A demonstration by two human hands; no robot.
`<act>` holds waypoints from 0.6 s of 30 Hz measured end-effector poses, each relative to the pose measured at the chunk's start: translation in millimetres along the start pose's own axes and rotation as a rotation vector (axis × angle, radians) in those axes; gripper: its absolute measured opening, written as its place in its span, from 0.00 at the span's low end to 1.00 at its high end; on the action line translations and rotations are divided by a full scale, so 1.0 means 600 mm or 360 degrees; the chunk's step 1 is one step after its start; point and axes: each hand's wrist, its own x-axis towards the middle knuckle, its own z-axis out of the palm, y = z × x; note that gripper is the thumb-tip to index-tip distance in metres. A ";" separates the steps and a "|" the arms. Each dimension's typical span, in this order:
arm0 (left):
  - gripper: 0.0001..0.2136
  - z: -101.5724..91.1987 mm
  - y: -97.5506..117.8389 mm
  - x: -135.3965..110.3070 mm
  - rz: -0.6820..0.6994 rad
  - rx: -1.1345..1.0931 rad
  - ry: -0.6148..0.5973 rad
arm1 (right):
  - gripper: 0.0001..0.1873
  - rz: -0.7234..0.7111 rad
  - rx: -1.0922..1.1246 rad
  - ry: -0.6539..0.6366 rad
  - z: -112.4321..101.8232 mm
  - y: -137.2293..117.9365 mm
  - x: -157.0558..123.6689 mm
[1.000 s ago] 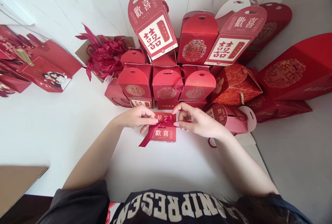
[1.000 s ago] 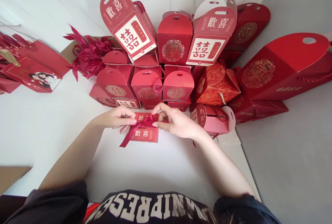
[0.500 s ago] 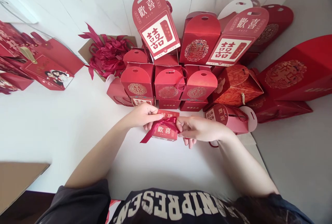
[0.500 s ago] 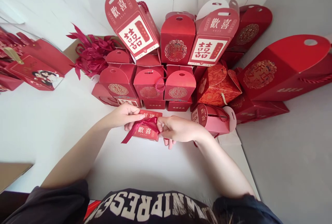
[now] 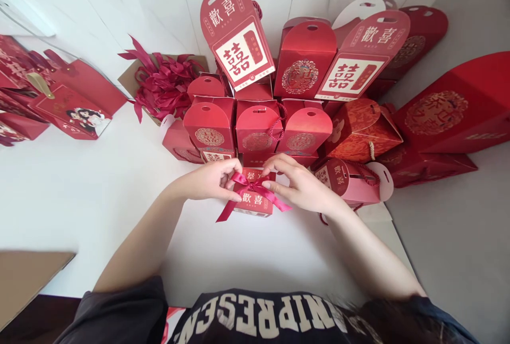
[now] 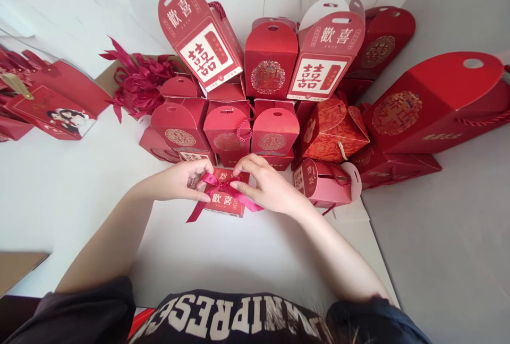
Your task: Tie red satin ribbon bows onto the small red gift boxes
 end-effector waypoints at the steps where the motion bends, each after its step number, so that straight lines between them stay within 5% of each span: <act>1: 0.21 0.001 0.001 -0.004 0.0000 0.0039 0.0105 | 0.06 -0.0014 0.0045 -0.0019 0.003 0.004 0.001; 4: 0.21 0.005 0.004 -0.020 -0.0099 0.0333 0.0382 | 0.06 0.0018 0.0184 -0.0089 0.006 0.015 0.003; 9: 0.24 0.024 -0.003 -0.049 -0.0365 0.0526 0.0207 | 0.08 0.0043 0.0448 -0.0220 0.009 0.021 0.009; 18: 0.21 0.068 -0.019 -0.084 -0.0623 -0.0676 0.0047 | 0.14 0.0098 0.0566 -0.0165 0.023 0.025 0.017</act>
